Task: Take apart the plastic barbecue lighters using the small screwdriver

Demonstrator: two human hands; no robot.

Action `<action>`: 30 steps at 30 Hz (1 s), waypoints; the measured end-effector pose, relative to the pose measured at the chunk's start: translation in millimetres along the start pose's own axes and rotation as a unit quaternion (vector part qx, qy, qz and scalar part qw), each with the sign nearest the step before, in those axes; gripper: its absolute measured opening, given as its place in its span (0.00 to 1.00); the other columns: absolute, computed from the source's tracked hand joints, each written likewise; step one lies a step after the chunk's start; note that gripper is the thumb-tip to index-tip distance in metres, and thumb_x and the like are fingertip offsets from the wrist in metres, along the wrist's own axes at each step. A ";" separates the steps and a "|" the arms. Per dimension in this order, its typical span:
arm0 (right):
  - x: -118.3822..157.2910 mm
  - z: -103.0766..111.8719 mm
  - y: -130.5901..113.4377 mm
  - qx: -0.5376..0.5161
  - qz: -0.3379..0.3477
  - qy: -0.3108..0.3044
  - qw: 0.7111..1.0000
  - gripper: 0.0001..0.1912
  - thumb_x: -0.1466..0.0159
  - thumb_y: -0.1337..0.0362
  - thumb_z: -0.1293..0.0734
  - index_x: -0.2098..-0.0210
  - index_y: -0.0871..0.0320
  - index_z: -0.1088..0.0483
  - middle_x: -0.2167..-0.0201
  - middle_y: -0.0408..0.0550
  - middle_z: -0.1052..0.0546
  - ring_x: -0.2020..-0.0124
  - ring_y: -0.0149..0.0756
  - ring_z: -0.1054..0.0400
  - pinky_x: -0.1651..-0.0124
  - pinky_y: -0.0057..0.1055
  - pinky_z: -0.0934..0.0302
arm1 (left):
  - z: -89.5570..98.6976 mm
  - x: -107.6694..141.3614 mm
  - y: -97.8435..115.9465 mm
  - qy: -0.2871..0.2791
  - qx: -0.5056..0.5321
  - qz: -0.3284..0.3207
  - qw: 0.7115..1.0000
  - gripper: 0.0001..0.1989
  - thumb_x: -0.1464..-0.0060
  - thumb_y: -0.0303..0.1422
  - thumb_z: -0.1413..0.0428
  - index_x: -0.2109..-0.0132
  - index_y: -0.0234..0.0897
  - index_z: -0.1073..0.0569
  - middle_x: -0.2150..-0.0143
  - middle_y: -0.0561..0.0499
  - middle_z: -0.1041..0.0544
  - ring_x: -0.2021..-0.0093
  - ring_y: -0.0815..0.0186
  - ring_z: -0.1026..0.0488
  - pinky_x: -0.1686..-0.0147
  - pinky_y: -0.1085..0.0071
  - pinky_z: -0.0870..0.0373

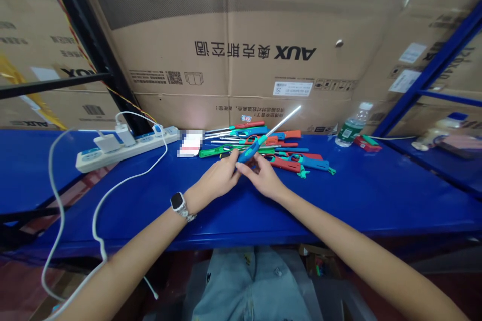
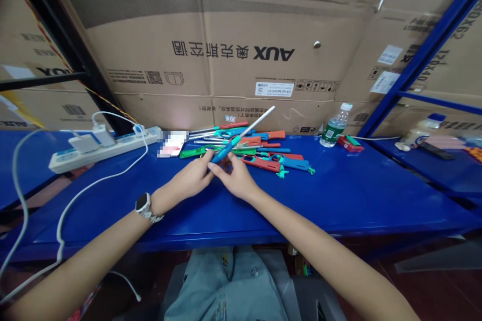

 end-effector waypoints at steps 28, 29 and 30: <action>13.2 7.4 -4.0 0.424 0.023 -0.183 0.886 0.15 0.37 0.56 0.27 0.52 0.54 0.22 0.59 0.49 0.22 0.59 0.41 0.27 0.59 0.34 0.38 | 7.9 19.5 20.5 0.009 -0.077 -0.209 0.975 0.22 0.39 0.46 0.40 0.45 0.38 0.29 0.47 0.44 0.24 0.47 0.52 0.29 0.48 0.54 0.33; 12.5 7.3 -0.7 0.440 0.021 -0.188 0.878 0.17 0.36 0.54 0.28 0.50 0.54 0.22 0.59 0.49 0.23 0.59 0.41 0.28 0.60 0.34 0.39 | 2.4 16.7 17.4 -0.007 -0.078 -0.195 0.978 0.22 0.39 0.47 0.41 0.45 0.38 0.29 0.47 0.44 0.24 0.47 0.52 0.29 0.47 0.53 0.33; 11.8 7.3 2.5 0.451 0.020 -0.191 0.871 0.19 0.35 0.53 0.28 0.48 0.53 0.22 0.59 0.49 0.24 0.60 0.41 0.29 0.60 0.34 0.39 | -1.6 15.1 14.3 -0.017 -0.074 -0.183 0.980 0.21 0.38 0.47 0.42 0.45 0.38 0.29 0.48 0.45 0.23 0.48 0.53 0.28 0.47 0.52 0.33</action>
Point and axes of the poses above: each hand's wrist, its own x-axis away from the middle knuckle, its own z-axis out of the back of the hand, y = z × x, the point moved 9 cm from there along -x, towards the middle knuckle
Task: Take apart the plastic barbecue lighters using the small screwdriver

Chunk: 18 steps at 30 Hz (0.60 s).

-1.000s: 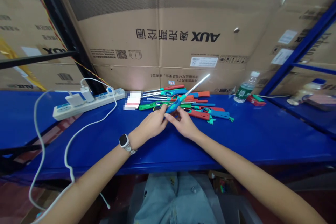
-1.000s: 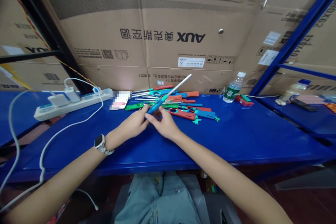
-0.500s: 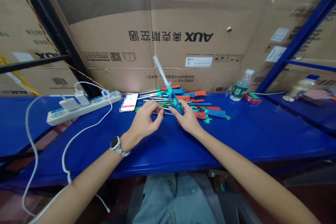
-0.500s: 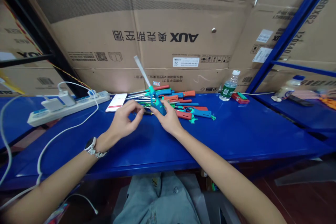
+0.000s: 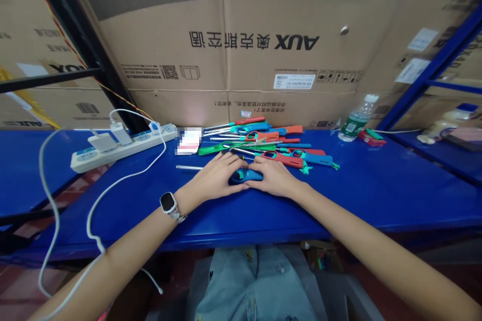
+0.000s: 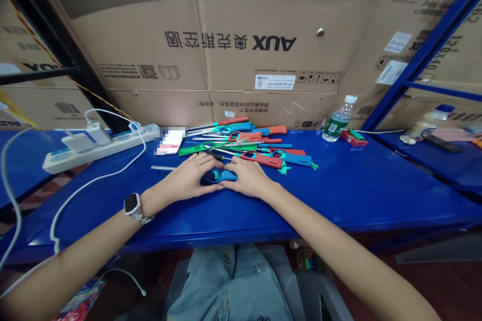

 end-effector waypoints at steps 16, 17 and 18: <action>-44.5 17.3 15.9 -0.123 0.036 0.088 0.988 0.10 0.34 0.71 0.36 0.56 0.58 0.24 0.59 0.50 0.27 0.57 0.39 0.31 0.51 0.40 0.36 | -7.7 22.6 -21.2 -0.020 0.025 0.056 0.998 0.19 0.34 0.47 0.47 0.47 0.38 0.28 0.49 0.44 0.24 0.47 0.52 0.27 0.47 0.53 0.32; -51.8 17.5 19.3 -0.117 0.026 0.086 0.989 0.10 0.33 0.70 0.36 0.57 0.58 0.24 0.59 0.50 0.26 0.59 0.38 0.31 0.52 0.39 0.36 | -8.1 22.7 -21.7 -0.023 0.026 0.059 0.998 0.19 0.34 0.47 0.47 0.47 0.38 0.27 0.49 0.44 0.24 0.47 0.52 0.27 0.47 0.53 0.32; -58.7 17.1 21.1 -0.101 0.021 0.082 0.991 0.09 0.33 0.70 0.36 0.58 0.59 0.24 0.60 0.50 0.26 0.59 0.38 0.31 0.52 0.39 0.36 | -8.5 23.0 -22.1 -0.025 0.026 0.060 0.998 0.19 0.34 0.47 0.47 0.48 0.38 0.28 0.49 0.44 0.24 0.47 0.52 0.27 0.48 0.54 0.32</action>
Point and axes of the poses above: each hand's wrist, its own x-axis away from the middle knuckle, its own z-axis out of the back of the hand, y = z × x, the point moved 9 cm from there along -x, towards the middle knuckle
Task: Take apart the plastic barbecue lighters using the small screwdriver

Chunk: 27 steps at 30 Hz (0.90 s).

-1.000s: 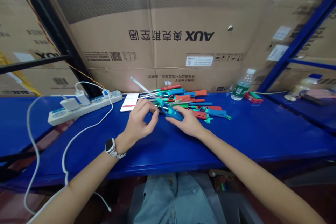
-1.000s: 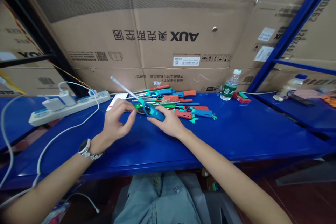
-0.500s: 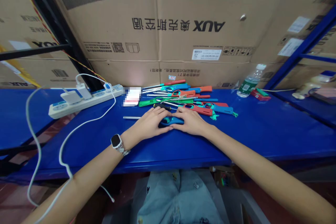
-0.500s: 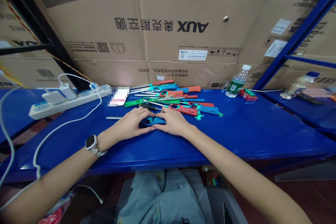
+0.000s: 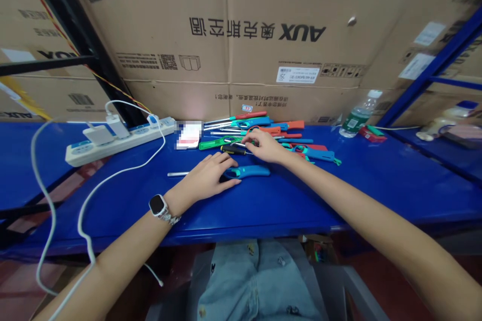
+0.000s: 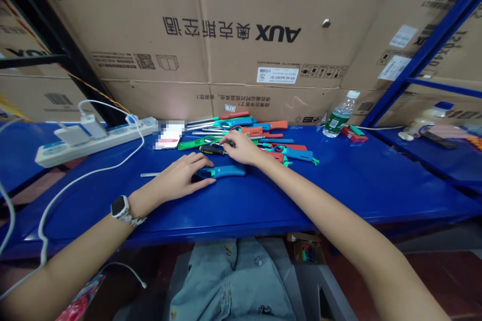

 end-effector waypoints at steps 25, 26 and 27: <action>-30.0 20.6 -15.3 -0.251 -0.023 0.064 0.966 0.15 0.34 0.50 0.33 0.64 0.52 0.39 0.74 0.41 0.25 0.79 0.31 0.35 0.74 0.32 0.41 | 16.1 -1.4 2.9 0.028 -0.028 -0.018 0.999 0.20 0.29 0.37 0.58 0.54 0.34 0.22 0.61 0.43 0.23 0.59 0.56 0.27 0.53 0.55 0.30; -29.0 19.4 -12.9 -0.283 -0.036 0.074 0.955 0.16 0.35 0.48 0.32 0.64 0.51 0.40 0.75 0.40 0.26 0.81 0.30 0.37 0.76 0.31 0.42 | 16.5 -1.2 0.4 0.033 -0.026 -0.010 0.999 0.21 0.29 0.37 0.58 0.53 0.34 0.22 0.60 0.43 0.23 0.59 0.56 0.27 0.53 0.55 0.30; -27.9 17.4 -10.6 -0.307 -0.046 0.085 0.947 0.17 0.36 0.48 0.31 0.63 0.51 0.40 0.75 0.39 0.26 0.83 0.29 0.39 0.78 0.31 0.43 | 16.6 -0.9 -2.2 0.037 -0.026 -0.001 0.999 0.21 0.29 0.38 0.58 0.52 0.34 0.21 0.60 0.42 0.24 0.59 0.56 0.27 0.54 0.56 0.29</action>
Point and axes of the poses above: each hand's wrist, its own x-axis away from the middle knuckle, its own z-axis out of the back of the hand, y = z × x, the point moved 9 cm from there along -x, towards the middle knuckle
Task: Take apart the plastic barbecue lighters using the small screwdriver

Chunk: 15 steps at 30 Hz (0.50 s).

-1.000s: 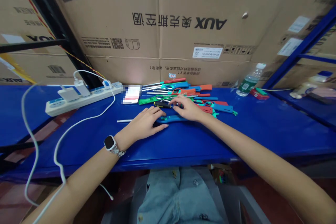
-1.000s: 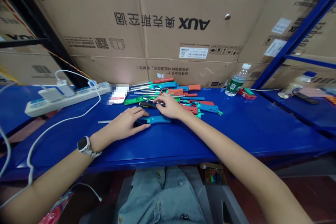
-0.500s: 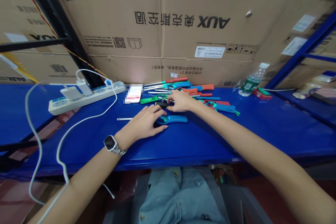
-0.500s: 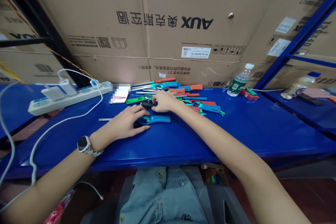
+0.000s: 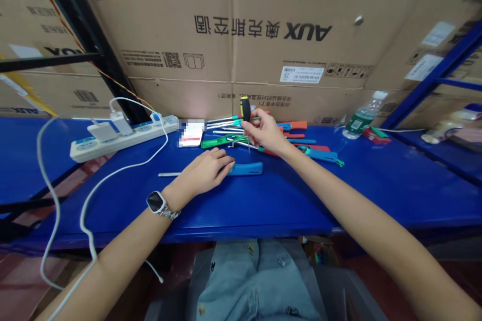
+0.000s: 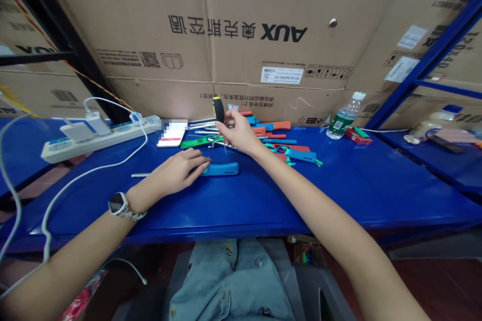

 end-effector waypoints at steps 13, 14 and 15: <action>16.2 -28.8 32.0 -0.074 -0.034 0.016 0.997 0.12 0.39 0.56 0.31 0.65 0.52 0.39 0.72 0.44 0.21 0.74 0.37 0.25 0.70 0.37 0.29 | 20.7 8.4 -27.6 0.055 0.071 0.062 0.994 0.11 0.36 0.38 0.47 0.57 0.38 0.23 0.60 0.46 0.23 0.59 0.58 0.25 0.57 0.59 0.28; 17.1 -29.6 31.3 -0.072 -0.034 0.013 0.997 0.11 0.39 0.56 0.31 0.66 0.52 0.38 0.72 0.45 0.21 0.74 0.37 0.25 0.70 0.37 0.29 | 17.8 7.9 -24.4 0.047 0.084 0.049 0.994 0.11 0.38 0.40 0.44 0.56 0.38 0.23 0.58 0.46 0.22 0.57 0.57 0.25 0.55 0.58 0.28; 17.8 -29.5 30.2 -0.070 -0.032 0.013 0.997 0.11 0.39 0.57 0.31 0.66 0.52 0.38 0.72 0.45 0.21 0.74 0.37 0.25 0.70 0.38 0.29 | 14.1 7.3 -20.9 0.035 0.094 0.036 0.994 0.13 0.40 0.42 0.42 0.54 0.38 0.23 0.56 0.45 0.22 0.55 0.56 0.25 0.53 0.57 0.28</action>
Point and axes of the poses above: each hand's wrist, its own x-axis away from the middle knuckle, its own z-axis out of the back of the hand, y = z × x, the point moved 9 cm from there along -x, towards the middle knuckle
